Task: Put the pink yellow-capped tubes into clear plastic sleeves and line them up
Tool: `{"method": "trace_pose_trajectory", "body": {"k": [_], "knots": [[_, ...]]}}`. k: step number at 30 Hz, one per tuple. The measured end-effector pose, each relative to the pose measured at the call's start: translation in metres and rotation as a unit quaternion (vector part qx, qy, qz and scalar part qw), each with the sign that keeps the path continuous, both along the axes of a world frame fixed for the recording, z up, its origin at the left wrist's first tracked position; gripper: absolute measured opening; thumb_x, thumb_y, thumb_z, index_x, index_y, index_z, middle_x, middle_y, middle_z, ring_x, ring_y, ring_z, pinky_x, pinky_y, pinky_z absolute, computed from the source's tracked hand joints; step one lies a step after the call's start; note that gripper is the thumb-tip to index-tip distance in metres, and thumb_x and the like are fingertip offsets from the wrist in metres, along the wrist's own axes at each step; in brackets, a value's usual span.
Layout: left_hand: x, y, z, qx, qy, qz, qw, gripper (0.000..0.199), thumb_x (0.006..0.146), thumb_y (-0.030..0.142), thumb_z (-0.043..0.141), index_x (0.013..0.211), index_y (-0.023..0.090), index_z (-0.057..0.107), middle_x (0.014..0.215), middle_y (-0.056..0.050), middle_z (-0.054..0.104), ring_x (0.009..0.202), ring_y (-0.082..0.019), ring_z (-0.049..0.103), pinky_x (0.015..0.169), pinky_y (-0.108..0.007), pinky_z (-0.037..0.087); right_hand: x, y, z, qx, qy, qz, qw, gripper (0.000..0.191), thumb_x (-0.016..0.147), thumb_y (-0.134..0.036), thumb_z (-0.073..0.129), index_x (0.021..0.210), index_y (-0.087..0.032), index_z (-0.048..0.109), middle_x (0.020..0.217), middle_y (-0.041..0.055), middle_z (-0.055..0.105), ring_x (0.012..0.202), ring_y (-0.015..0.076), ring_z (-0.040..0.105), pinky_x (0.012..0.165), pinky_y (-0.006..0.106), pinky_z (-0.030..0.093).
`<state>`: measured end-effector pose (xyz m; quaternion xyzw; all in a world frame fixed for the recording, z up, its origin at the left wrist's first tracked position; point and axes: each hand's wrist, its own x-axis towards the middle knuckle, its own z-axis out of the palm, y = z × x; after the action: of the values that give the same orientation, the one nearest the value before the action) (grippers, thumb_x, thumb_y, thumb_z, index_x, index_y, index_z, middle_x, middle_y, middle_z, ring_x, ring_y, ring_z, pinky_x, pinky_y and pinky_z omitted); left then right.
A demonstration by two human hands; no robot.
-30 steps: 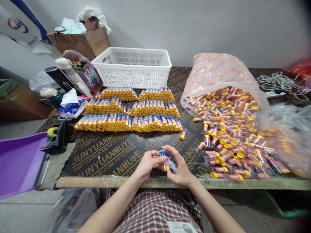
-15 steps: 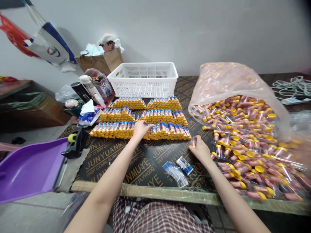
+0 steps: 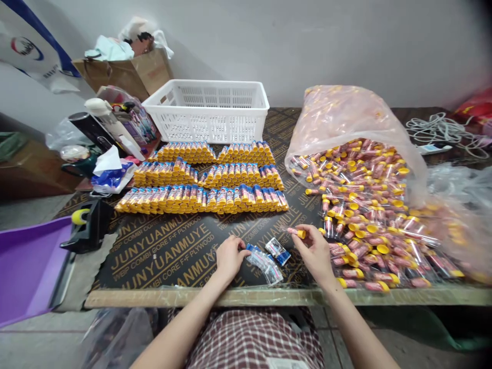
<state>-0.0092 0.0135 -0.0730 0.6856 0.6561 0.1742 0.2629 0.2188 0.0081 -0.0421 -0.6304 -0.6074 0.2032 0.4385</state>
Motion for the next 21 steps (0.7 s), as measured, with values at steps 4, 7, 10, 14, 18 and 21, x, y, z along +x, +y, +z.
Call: {"method": "trace_pose_trajectory", "body": {"k": [4, 7, 10, 14, 18, 21], "knots": [[-0.006, 0.007, 0.005, -0.012, -0.016, 0.015, 1.0, 0.009, 0.068, 0.026, 0.07, 0.064, 0.02, 0.065, 0.072, 0.0, 0.062, 0.069, -0.016, 0.056, 0.062, -0.025, 0.034, -0.007, -0.006, -0.003, -0.017, 0.033, 0.011, 0.999, 0.019, 0.082, -0.033, 0.056, 0.093, -0.019, 0.059, 0.089, 0.0054, 0.063, 0.077, 0.0175, 0.058, 0.068, 0.03, 0.048], [-0.011, 0.009, 0.005, -0.025, -0.112, 0.03, 0.993, 0.011, 0.067, 0.025, 0.068, 0.061, 0.018, 0.062, 0.066, 0.0, 0.061, 0.063, -0.014, 0.055, 0.061, -0.024, 0.036, -0.013, -0.011, -0.003, -0.024, 0.067, 0.01, 0.997, 0.02, 0.08, -0.035, 0.058, 0.092, -0.019, 0.06, 0.09, 0.0057, 0.063, 0.08, 0.0181, 0.06, 0.07, 0.03, 0.049], [-0.013, 0.009, 0.004, -0.059, -0.287, 0.05, 0.955, 0.012, 0.065, 0.024, 0.066, 0.064, 0.017, 0.057, 0.058, 0.002, 0.059, 0.056, -0.012, 0.053, 0.057, -0.023, 0.039, -0.021, -0.017, -0.001, -0.034, 0.122, 0.021, 0.992, 0.021, 0.079, -0.033, 0.06, 0.094, -0.019, 0.06, 0.092, 0.0059, 0.064, 0.083, 0.0183, 0.061, 0.074, 0.031, 0.05], [-0.012, 0.008, 0.008, -0.119, -0.475, 0.126, 0.863, 0.032, 0.053, 0.015, 0.071, 0.081, 0.017, 0.056, 0.052, 0.006, 0.057, 0.046, -0.009, 0.05, 0.051, -0.02, 0.038, -0.032, -0.024, 0.007, -0.033, 0.171, 0.054, 0.983, 0.018, 0.08, -0.029, 0.06, 0.097, -0.021, 0.061, 0.097, 0.0063, 0.061, 0.088, 0.018, 0.06, 0.077, 0.03, 0.051], [-0.01, 0.009, 0.019, -0.145, -0.57, 0.199, 0.784, 0.037, 0.046, 0.016, 0.078, 0.08, 0.012, 0.063, 0.06, 0.001, 0.064, 0.051, -0.008, 0.054, 0.054, -0.019, 0.041, -0.041, -0.032, 0.012, -0.011, 0.171, 0.092, 0.981, 0.016, 0.084, -0.026, 0.056, 0.098, -0.024, 0.063, 0.104, 0.0062, 0.058, 0.097, 0.018, 0.057, 0.08, 0.029, 0.051], [-0.008, 0.011, 0.024, -0.152, -0.606, 0.236, 0.744, 0.033, 0.046, 0.028, 0.082, 0.068, 0.01, 0.066, 0.065, -0.003, 0.066, 0.056, -0.009, 0.056, 0.054, -0.02, 0.042, -0.046, -0.037, 0.012, -0.006, 0.167, 0.105, 0.98, 0.019, 0.084, -0.024, 0.055, 0.101, -0.025, 0.063, 0.107, 0.0061, 0.057, 0.101, 0.0179, 0.056, 0.08, 0.029, 0.051]]}}
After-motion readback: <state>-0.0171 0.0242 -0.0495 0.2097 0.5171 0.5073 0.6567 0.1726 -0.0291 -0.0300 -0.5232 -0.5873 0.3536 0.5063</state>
